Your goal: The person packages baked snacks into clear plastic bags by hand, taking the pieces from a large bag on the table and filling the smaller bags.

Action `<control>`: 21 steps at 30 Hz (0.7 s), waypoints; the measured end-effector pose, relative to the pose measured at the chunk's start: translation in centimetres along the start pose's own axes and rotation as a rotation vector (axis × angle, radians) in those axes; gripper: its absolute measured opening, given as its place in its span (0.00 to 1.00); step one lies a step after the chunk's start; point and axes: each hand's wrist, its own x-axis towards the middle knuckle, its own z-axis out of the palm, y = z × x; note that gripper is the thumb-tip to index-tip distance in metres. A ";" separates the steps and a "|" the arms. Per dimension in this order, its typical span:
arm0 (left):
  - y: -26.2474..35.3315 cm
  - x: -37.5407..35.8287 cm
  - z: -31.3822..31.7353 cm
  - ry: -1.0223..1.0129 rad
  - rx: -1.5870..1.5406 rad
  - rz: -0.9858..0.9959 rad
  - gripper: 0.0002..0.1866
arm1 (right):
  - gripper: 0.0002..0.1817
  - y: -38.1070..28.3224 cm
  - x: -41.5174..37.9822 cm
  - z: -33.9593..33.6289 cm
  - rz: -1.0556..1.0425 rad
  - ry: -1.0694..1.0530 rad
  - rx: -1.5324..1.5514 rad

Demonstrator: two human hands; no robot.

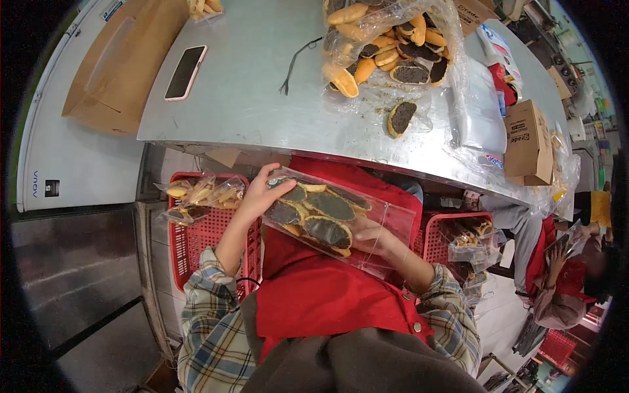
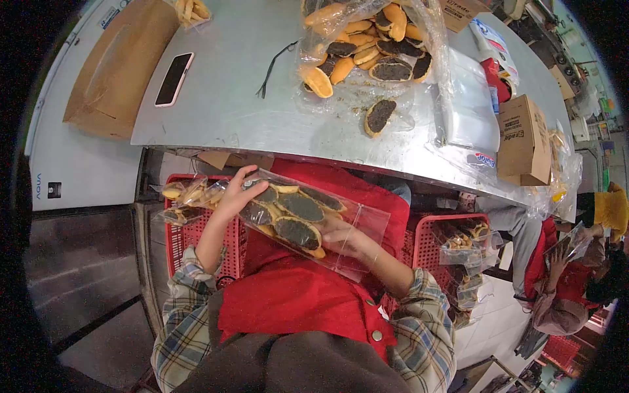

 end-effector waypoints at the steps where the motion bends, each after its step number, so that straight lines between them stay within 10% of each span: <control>1: 0.3 0.3 -0.1 0.002 0.060 -0.032 0.35 | 0.44 -0.1 0.1 0.2 -0.015 0.029 -0.009; 10: -0.7 0.0 -0.7 -0.001 -0.037 0.109 0.35 | 0.42 -1.7 0.4 -0.7 0.128 -0.027 -0.408; 12: 0.2 -0.8 -1.3 0.031 -0.176 0.180 0.32 | 0.37 -4.7 0.6 1.8 0.151 -0.130 -1.219; 14: 1.4 -1.5 -2.5 0.098 -0.359 0.171 0.29 | 0.29 -6.2 1.1 3.4 -0.314 -0.277 -2.005; 17: 1.9 -2.6 -4.7 -0.021 -0.052 -0.209 0.29 | 0.27 -4.5 2.0 2.6 -0.426 -0.182 -1.899; 21: -0.3 -3.4 -4.5 -0.298 0.188 -0.246 0.36 | 0.29 -3.6 0.4 0.3 0.011 -0.268 -1.483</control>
